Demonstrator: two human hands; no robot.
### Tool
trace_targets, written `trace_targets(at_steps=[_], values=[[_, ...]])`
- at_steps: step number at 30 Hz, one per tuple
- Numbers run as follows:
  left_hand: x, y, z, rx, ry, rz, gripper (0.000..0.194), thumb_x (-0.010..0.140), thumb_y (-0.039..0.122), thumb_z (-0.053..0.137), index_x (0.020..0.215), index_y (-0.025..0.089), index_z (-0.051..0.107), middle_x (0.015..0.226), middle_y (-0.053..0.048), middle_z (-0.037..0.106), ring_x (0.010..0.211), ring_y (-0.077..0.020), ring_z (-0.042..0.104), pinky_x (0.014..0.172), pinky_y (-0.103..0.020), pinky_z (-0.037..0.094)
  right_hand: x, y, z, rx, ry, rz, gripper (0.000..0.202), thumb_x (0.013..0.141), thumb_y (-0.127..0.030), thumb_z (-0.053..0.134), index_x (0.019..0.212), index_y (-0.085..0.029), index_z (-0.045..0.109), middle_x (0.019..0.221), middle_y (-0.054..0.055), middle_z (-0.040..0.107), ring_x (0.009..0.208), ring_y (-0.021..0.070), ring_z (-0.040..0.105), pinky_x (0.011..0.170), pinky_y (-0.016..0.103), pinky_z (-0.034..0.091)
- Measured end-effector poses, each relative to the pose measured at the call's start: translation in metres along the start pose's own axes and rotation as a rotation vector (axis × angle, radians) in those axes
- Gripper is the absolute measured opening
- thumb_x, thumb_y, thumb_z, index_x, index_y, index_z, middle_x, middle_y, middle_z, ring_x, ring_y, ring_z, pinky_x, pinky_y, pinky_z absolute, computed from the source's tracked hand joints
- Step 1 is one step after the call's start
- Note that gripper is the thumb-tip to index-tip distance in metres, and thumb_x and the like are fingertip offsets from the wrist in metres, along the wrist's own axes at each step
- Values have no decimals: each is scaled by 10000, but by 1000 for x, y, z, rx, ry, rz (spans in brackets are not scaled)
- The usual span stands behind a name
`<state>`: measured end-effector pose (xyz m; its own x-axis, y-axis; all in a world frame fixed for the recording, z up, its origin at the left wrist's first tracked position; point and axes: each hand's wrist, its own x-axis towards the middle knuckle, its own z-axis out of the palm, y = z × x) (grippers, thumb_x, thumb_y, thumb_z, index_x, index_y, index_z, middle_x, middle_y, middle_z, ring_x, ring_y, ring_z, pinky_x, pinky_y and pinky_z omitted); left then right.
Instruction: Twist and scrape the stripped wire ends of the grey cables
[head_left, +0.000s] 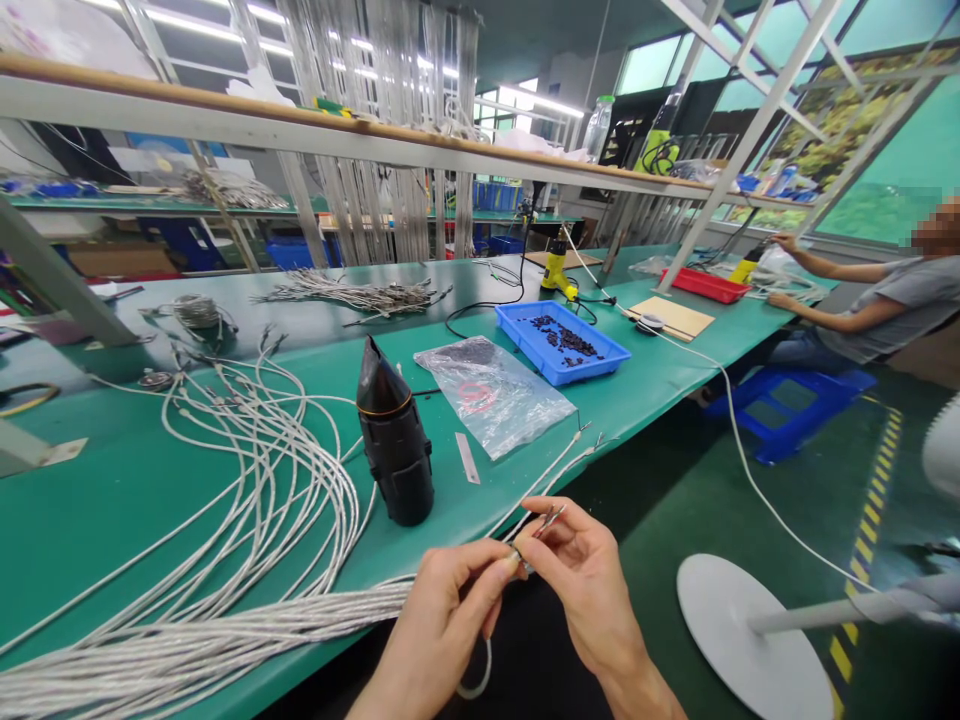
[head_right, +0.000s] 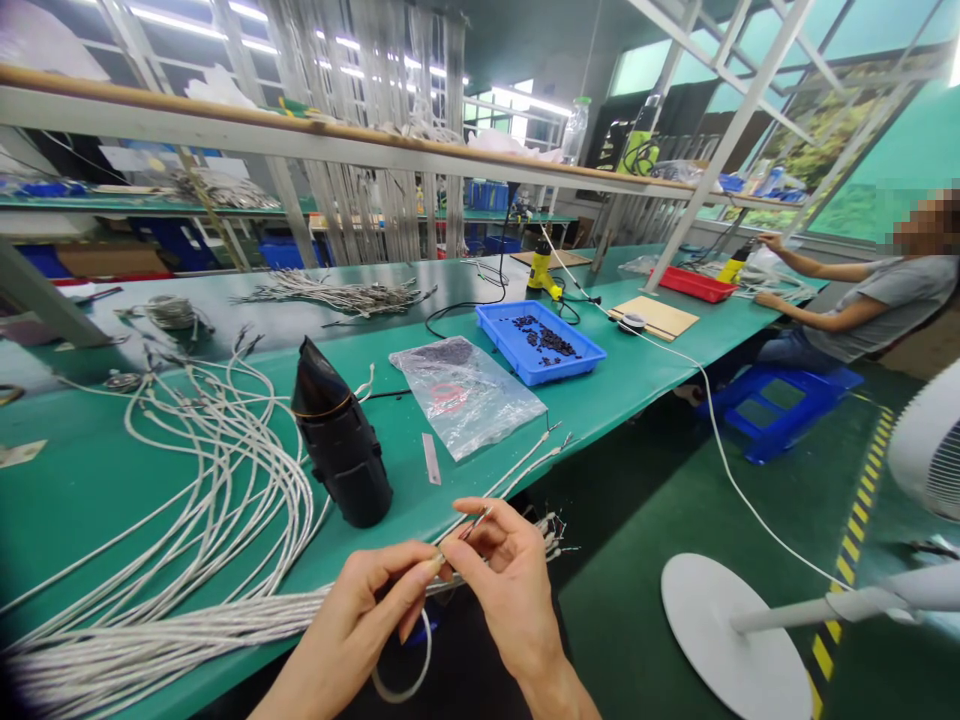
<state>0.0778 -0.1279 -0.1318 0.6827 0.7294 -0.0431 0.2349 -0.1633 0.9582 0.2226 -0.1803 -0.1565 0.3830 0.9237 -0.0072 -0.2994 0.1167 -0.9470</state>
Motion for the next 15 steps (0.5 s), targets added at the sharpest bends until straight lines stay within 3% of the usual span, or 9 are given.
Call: trace_targets(at_steps=[8,12,15], values=[[0,1,-3,-21,11,5,393,977,426,454,749,152,620,519,56,414,522,-99,388,561,-230,287,2,0,-1,-12,-27,-29,348,796,-288,781,1106,-220,638,792,-3,690,705,116,653,687,209,552],[-2,5,-11,-14,13,-20,396,971,432,451,782,143,647,518,53,418,523,-105,389,539,-231,279,9,-9,-10,-152,-60,-237,281,879,-293,688,1152,-266,629,1078,47,694,905,133,647,821,223,537],[-6,8,-16,-3,4,-45,383,959,424,469,758,139,628,522,50,426,521,-105,396,525,-230,278,14,-25,-14,-368,-158,-426,282,885,-251,670,1164,-281,634,1157,57,650,903,152,642,778,251,553]])
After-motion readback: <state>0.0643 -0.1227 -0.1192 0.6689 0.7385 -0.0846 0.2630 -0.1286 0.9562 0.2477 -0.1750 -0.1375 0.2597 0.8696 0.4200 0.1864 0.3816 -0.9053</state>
